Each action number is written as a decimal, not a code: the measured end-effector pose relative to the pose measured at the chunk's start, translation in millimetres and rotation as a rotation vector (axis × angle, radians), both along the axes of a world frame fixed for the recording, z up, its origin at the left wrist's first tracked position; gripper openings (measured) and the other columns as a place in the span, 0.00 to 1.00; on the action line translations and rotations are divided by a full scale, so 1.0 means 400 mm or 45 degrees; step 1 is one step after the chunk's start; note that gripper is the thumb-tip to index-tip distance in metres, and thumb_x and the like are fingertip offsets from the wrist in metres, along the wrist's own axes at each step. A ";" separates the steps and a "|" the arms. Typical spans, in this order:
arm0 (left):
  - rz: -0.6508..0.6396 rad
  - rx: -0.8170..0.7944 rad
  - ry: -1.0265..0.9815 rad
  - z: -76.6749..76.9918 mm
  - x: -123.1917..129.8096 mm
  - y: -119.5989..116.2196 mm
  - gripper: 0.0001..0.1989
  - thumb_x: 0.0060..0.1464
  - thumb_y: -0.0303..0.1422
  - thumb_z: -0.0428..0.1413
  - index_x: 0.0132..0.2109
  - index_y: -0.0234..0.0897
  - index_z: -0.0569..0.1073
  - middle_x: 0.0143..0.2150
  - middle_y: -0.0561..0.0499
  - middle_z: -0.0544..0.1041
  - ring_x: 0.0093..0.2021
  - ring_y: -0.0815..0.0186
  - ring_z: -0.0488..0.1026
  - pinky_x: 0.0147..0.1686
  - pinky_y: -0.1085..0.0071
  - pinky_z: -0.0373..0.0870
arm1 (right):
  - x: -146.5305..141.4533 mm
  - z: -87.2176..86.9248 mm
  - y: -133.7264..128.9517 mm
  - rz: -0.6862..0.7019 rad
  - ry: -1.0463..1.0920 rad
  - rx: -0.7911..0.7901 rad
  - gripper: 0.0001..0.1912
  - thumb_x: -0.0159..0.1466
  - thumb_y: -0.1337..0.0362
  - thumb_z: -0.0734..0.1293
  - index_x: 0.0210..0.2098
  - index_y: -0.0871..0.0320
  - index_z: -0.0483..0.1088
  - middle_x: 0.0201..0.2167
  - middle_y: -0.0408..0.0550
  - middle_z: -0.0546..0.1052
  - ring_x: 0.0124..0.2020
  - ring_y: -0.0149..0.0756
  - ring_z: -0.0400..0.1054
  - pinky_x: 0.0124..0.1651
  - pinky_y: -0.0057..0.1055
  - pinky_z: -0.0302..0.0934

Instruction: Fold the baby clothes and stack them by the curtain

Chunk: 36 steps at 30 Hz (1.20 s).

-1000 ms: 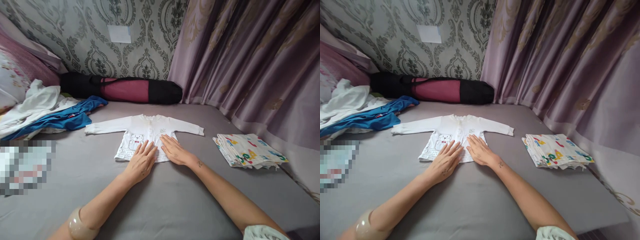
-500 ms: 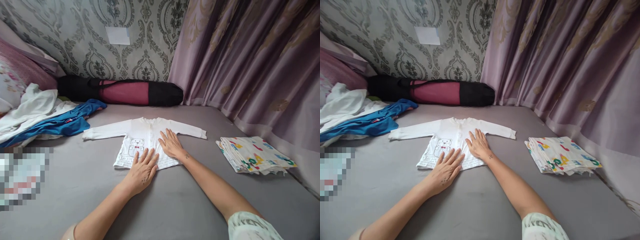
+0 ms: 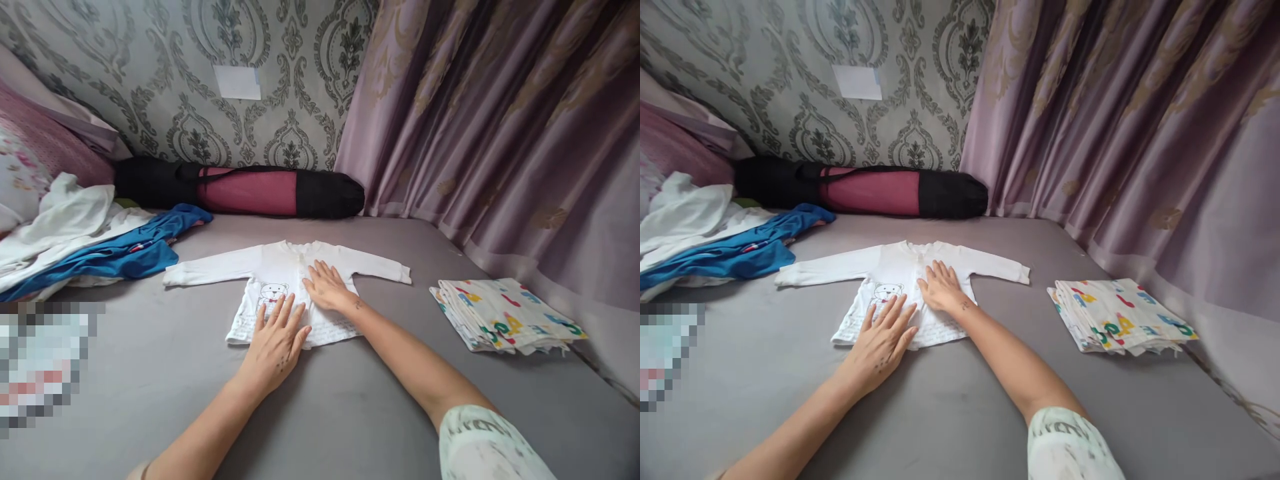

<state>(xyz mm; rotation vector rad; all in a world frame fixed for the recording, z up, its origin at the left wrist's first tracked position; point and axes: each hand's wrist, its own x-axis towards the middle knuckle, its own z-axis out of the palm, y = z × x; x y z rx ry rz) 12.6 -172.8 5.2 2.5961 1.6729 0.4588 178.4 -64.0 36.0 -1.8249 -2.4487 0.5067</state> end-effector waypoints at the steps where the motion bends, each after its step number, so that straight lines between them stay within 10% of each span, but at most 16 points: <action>1: 0.015 0.011 0.010 -0.005 -0.004 0.001 0.26 0.67 0.44 0.39 0.66 0.42 0.64 0.70 0.44 0.57 0.70 0.52 0.51 0.66 0.45 0.48 | -0.012 -0.011 0.007 0.003 0.012 0.011 0.35 0.71 0.51 0.45 0.70 0.66 0.46 0.72 0.58 0.42 0.73 0.43 0.31 0.70 0.43 0.28; 16: 0.014 -0.092 0.063 -0.035 -0.015 -0.002 0.29 0.66 0.49 0.38 0.69 0.44 0.58 0.71 0.45 0.56 0.71 0.49 0.50 0.65 0.42 0.49 | -0.001 -0.076 0.211 -0.227 -0.034 0.188 0.34 0.71 0.51 0.44 0.71 0.64 0.45 0.73 0.53 0.44 0.72 0.43 0.35 0.70 0.49 0.25; 29: 0.063 -0.138 -0.027 0.005 -0.024 0.004 0.26 0.67 0.45 0.37 0.65 0.40 0.64 0.67 0.44 0.63 0.69 0.53 0.56 0.64 0.49 0.54 | 0.019 -0.063 0.202 -0.141 0.058 0.135 0.33 0.72 0.52 0.44 0.71 0.61 0.43 0.73 0.52 0.40 0.73 0.40 0.31 0.70 0.46 0.24; 36: 0.235 0.068 -0.164 0.034 -0.071 0.018 0.21 0.65 0.36 0.40 0.59 0.35 0.68 0.61 0.38 0.70 0.63 0.51 0.64 0.59 0.52 0.60 | 0.083 -0.038 0.058 0.143 0.104 0.063 0.34 0.71 0.50 0.46 0.72 0.60 0.43 0.73 0.52 0.37 0.73 0.40 0.26 0.70 0.45 0.23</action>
